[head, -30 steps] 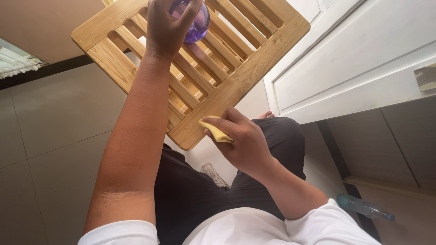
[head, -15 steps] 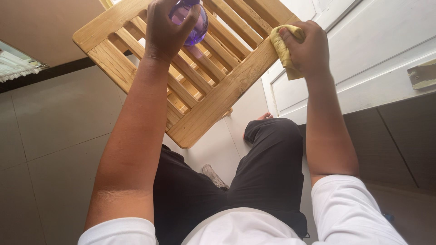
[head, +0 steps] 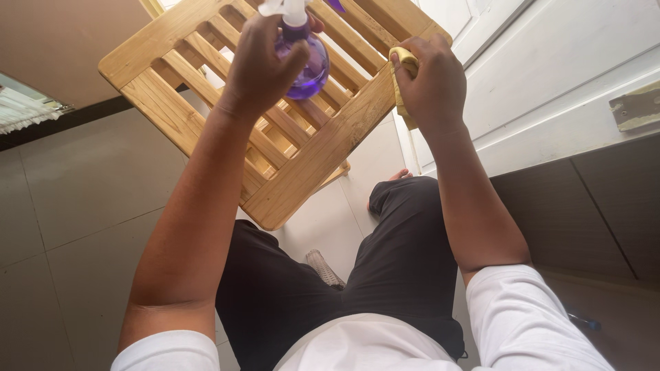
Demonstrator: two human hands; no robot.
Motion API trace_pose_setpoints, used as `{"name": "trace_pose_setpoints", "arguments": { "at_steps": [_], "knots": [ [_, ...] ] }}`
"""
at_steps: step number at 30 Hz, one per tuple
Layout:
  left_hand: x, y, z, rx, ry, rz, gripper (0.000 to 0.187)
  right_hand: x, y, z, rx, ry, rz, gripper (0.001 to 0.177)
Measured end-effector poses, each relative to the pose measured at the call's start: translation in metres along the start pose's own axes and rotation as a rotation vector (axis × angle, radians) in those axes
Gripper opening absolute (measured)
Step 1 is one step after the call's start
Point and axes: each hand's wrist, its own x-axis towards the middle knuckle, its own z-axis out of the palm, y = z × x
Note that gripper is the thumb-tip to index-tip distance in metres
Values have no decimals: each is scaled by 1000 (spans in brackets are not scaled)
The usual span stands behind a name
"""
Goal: The person wipes the top and slats of a wooden stool with a yellow cloth while holding a purple spray bottle.
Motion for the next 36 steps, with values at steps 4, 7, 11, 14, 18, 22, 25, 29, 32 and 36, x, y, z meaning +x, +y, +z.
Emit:
{"name": "trace_pose_setpoints", "arguments": {
  "at_steps": [4,7,11,14,18,22,25,29,32,36],
  "knots": [
    [0,9,7,-119,4,-37,29,18,18,-5,8,-94,-65,23],
    [-2,8,9,-130,8,-45,29,38,41,-1,-41,28,-72,27],
    [-1,0,9,-114,12,-17,30,45,28,25,-42,-49,50,19],
    [-1,-3,11,-152,16,-41,32,9,-21,20,-17,-98,-68,15],
    [-2,0,11,-109,-21,37,30,-32,-74,-7,91,-219,-151,19],
    [-2,6,16,33,-26,-15,21,-22,-51,-27,264,-269,-45,25],
    [-4,8,17,82,-10,-48,26,-13,-30,-29,279,-176,14,23],
    [0,4,15,98,5,-52,31,-20,-46,-23,231,-106,112,23],
    [-1,2,15,90,30,-22,32,-42,-88,-19,218,-140,15,17],
    [-1,2,15,84,28,-39,32,-74,-134,-32,347,-304,-92,31]
  ]
}}
